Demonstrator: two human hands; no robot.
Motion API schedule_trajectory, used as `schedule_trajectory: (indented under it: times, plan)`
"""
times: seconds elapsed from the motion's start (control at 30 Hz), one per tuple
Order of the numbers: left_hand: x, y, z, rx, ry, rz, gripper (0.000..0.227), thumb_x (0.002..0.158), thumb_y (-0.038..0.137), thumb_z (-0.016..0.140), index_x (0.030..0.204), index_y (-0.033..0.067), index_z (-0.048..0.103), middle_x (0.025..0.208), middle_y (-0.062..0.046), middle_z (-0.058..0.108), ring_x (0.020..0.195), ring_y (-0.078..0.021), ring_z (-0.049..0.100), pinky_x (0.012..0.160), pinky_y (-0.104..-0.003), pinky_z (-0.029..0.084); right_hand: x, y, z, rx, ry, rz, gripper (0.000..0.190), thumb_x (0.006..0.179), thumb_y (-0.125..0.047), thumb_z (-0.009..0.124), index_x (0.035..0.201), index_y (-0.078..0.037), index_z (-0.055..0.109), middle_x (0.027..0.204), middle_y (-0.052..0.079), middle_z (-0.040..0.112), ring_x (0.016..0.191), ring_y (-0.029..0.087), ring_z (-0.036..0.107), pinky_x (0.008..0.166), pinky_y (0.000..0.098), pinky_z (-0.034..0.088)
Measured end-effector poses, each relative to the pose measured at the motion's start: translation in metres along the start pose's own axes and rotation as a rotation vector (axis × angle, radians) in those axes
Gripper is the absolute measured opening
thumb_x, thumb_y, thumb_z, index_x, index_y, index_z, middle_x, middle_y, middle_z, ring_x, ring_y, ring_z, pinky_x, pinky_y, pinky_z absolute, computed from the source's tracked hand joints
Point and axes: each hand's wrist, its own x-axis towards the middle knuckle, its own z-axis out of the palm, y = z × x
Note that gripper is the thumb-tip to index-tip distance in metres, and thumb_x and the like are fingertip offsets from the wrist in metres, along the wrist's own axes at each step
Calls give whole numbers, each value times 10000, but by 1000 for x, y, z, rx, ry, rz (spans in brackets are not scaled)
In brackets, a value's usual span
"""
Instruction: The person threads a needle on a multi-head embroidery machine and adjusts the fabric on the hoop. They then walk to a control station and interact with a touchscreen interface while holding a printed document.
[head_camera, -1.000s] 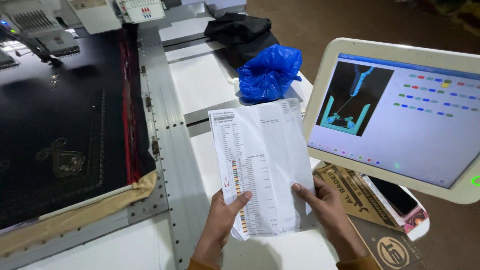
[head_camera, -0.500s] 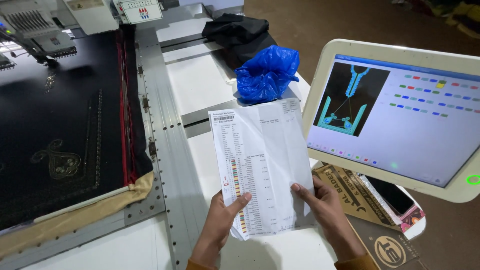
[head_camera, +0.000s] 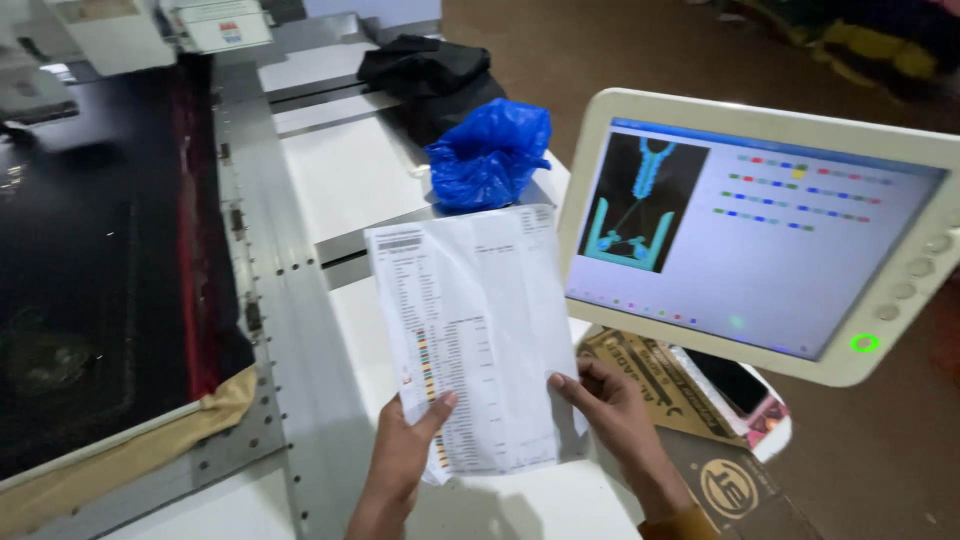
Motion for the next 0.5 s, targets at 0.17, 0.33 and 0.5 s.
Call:
schedule_trajectory:
  times: [0.17, 0.33, 0.5]
  plan:
    - [-13, 17, 12, 42, 33, -26, 442, 891, 56, 695, 1329, -2, 697, 1294, -140, 771, 1178, -295, 709, 1047, -432, 560, 7, 2, -17, -39, 65, -49, 265, 871, -120, 767, 1099, 10, 803, 989, 130, 799, 842, 199, 666, 743, 307, 540]
    - [-16, 15, 14, 21, 29, 5, 404, 894, 39, 684, 1291, -36, 712, 1264, -170, 774, 1140, -307, 718, 1014, -433, 570, 0, -9, -33, -105, 91, -139, 212, 899, -111, 751, 1070, -4, 817, 879, 121, 805, 726, 208, 698, 685, 318, 585]
    - [-31, 30, 17, 69, 59, -48, 445, 915, 83, 665, 1356, 21, 673, 1343, -112, 745, 1224, -285, 677, 1096, -439, 529, -7, -14, -46, -129, 210, -16, 301, 933, -117, 678, 1218, -33, 731, 1075, 145, 765, 976, 237, 729, 891, 336, 634]
